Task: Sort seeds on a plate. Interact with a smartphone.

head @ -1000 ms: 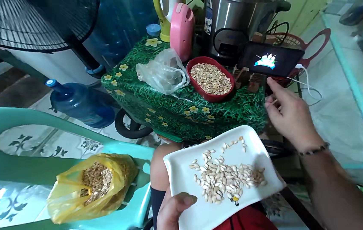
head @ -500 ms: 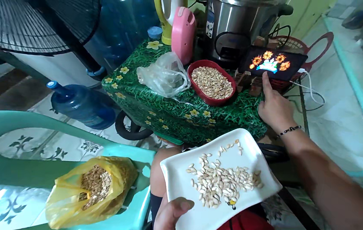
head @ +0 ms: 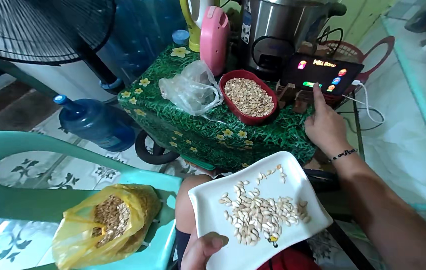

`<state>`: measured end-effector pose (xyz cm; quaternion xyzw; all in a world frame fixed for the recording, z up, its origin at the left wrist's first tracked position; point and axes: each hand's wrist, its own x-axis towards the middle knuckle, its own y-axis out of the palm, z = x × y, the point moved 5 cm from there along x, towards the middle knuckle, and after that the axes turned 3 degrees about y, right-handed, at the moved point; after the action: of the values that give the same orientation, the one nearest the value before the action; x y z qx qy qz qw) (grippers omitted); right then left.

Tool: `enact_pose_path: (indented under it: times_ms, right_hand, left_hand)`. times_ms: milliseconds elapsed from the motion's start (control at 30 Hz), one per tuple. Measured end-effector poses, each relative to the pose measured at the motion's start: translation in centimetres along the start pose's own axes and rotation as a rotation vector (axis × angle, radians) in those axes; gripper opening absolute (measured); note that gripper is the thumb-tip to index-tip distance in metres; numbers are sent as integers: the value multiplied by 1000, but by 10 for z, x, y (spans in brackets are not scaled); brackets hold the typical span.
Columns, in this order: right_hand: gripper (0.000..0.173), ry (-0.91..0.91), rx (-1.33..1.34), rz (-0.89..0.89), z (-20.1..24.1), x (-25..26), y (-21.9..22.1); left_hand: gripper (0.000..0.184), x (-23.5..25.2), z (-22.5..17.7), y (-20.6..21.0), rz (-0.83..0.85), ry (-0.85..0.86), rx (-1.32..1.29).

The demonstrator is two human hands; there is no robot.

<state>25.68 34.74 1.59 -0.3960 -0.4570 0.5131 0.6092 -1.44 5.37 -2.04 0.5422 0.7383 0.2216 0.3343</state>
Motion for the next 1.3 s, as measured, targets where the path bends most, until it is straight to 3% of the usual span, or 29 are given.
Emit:
enact_pose_path:
  times_ms: [167, 333, 433, 567, 700, 833, 1100, 1300]
  right_hand:
    - [74, -98, 294, -43, -3, -29, -19]
    - [33, -386, 584, -57, 20, -71, -61]
    - [27, -642, 542, 34, 47, -113, -91]
    - [37, -920, 358, 236, 73, -159, -91]
    - [35, -993, 255, 274, 90, -177, -73]
    - [24, -1015, 398, 266, 103, -183, -64]
    - [25, -1018, 396, 138, 116, -167, -82]
    - [32, -1172, 266, 353, 136, -191, -68]
  left_hand:
    - [31, 1, -2, 1, 11, 15, -5]
    - [31, 4, -6, 3, 4, 35, -13]
    - [28, 4, -9, 5, -11, 46, -3]
    - [28, 3, -12, 8, -18, 52, 20]
    - [33, 1, -13, 9, 47, 69, 9]
    - [35, -1, -10, 7, 67, 62, 9]
    - [37, -3, -11, 4, 90, 55, -13]
    - [36, -2, -12, 3, 109, 68, -23]
